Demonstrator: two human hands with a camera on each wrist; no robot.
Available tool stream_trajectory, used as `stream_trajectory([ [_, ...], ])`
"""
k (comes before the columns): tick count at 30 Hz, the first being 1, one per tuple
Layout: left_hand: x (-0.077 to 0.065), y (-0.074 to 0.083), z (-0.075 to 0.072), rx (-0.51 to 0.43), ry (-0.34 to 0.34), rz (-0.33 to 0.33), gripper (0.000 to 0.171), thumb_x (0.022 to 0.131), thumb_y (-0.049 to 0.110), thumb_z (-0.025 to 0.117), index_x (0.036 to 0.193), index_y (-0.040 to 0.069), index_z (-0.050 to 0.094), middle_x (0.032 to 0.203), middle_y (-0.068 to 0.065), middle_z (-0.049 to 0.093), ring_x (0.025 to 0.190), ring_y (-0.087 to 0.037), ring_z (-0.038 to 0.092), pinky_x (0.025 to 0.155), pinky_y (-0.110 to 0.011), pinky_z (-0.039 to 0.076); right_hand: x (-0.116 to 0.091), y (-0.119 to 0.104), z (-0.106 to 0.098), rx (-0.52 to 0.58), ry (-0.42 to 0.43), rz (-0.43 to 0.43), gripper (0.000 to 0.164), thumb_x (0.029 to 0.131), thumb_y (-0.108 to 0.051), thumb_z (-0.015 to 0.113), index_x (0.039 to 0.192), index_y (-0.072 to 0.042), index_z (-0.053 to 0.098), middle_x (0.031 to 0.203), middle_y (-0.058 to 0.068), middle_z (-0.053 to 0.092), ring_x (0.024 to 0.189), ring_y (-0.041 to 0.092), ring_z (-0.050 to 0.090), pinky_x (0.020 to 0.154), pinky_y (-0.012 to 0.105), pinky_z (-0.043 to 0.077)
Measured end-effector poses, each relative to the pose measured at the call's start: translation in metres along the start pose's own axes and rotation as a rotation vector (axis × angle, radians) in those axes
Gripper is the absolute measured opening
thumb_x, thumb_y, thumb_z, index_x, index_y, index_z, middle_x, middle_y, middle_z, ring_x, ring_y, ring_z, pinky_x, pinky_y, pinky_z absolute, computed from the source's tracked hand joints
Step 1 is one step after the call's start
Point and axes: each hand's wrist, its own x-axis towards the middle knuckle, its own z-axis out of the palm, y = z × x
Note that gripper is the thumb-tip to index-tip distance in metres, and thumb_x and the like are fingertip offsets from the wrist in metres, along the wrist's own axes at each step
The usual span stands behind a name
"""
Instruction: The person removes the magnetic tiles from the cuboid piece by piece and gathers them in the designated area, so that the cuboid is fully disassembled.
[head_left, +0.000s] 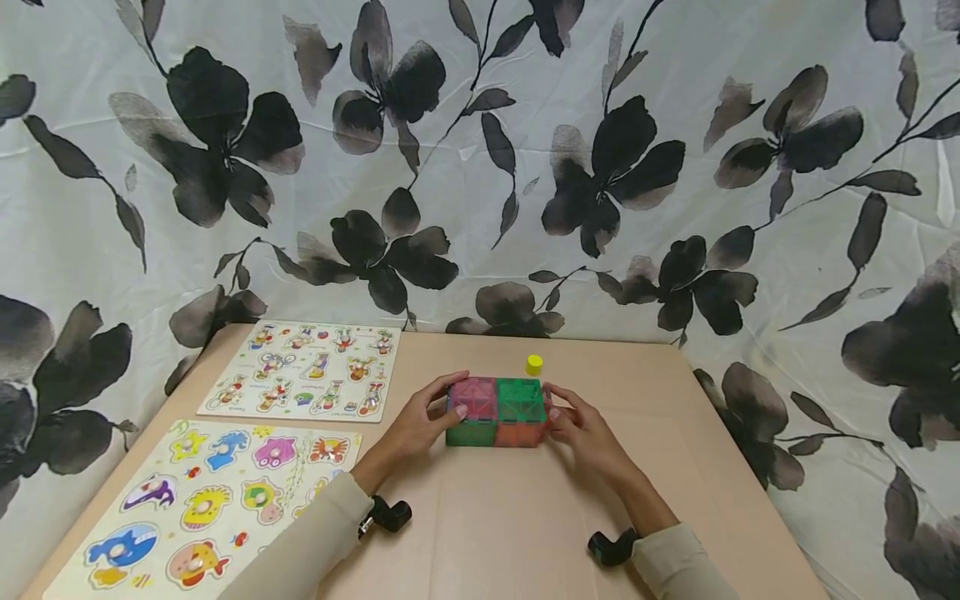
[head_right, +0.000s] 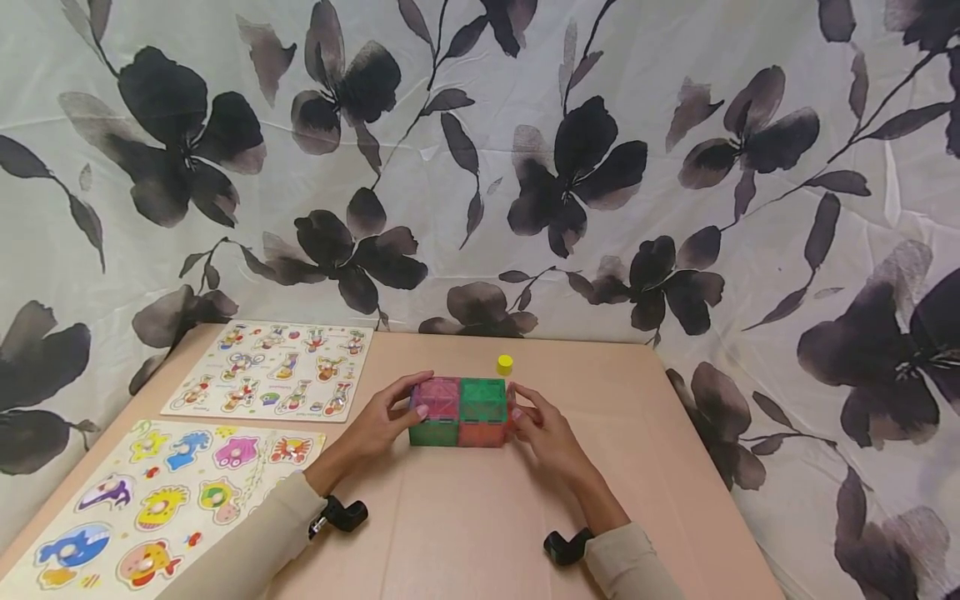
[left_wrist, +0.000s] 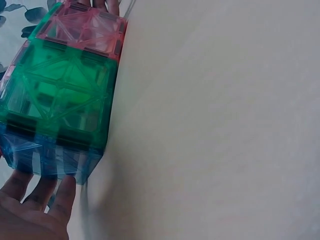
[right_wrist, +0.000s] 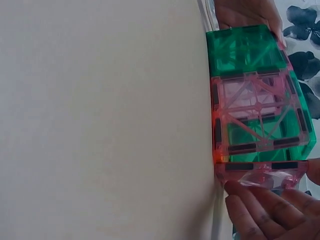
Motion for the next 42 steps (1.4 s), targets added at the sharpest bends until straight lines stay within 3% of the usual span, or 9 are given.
stream_trajectory([
  [4,0.000,0.001,0.001,-0.003,0.000,-0.006,0.059,0.106,0.014,0.066,0.161,0.019,0.045,0.162,-0.017,0.047,0.145,-0.044,0.053,0.118,-0.058,0.048,-0.002,-0.001,-0.003,-0.047,0.072,-0.037,0.054,0.109,-0.008,0.059,0.161,-0.015,0.045,0.140,0.025,0.068,0.118,0.035,0.075,0.095,0.039,0.064],
  [9,0.000,0.002,0.002,-0.010,0.002,-0.008,0.059,0.106,0.013,0.066,0.161,0.018,0.045,0.162,-0.017,0.047,0.145,-0.044,0.053,0.117,-0.057,0.049,-0.006,-0.008,-0.004,-0.217,0.213,-0.073,0.043,0.102,-0.004,0.069,0.144,-0.013,0.065,0.133,0.016,0.075,0.115,0.030,0.077,0.086,0.023,0.063],
  [16,0.000,0.002,0.001,-0.016,0.009,-0.006,0.059,0.106,0.013,0.067,0.160,0.019,0.045,0.162,-0.016,0.047,0.143,-0.042,0.055,0.116,-0.051,0.051,-0.006,-0.011,-0.009,-0.328,0.292,0.007,0.036,0.095,-0.007,0.079,0.130,-0.011,0.074,0.113,0.013,0.081,0.083,0.020,0.076,0.068,0.019,0.058],
  [21,0.000,0.001,0.001,-0.013,0.007,-0.006,0.059,0.106,0.013,0.066,0.160,0.019,0.045,0.162,-0.016,0.047,0.143,-0.042,0.055,0.114,-0.046,0.053,-0.007,-0.006,-0.015,-0.290,0.310,0.092,0.035,0.094,-0.005,0.080,0.128,-0.012,0.075,0.108,0.015,0.081,0.076,0.018,0.073,0.065,0.020,0.058],
  [32,0.001,0.004,0.003,-0.014,0.013,-0.025,0.059,0.105,0.013,0.067,0.160,0.019,0.046,0.162,-0.016,0.047,0.144,-0.043,0.054,0.117,-0.056,0.049,-0.009,0.004,-0.048,-0.116,0.364,0.140,0.037,0.097,0.008,0.069,0.133,-0.002,0.070,0.117,0.029,0.076,0.086,0.023,0.078,0.079,0.034,0.067],
  [42,0.002,0.002,0.002,0.004,0.021,-0.014,0.059,0.105,0.014,0.067,0.160,0.019,0.047,0.160,-0.017,0.049,0.144,-0.043,0.054,0.117,-0.057,0.049,-0.012,0.019,-0.066,-0.087,0.338,0.246,0.041,0.099,0.005,0.070,0.139,-0.002,0.067,0.124,0.030,0.072,0.088,0.019,0.077,0.076,0.028,0.067],
])
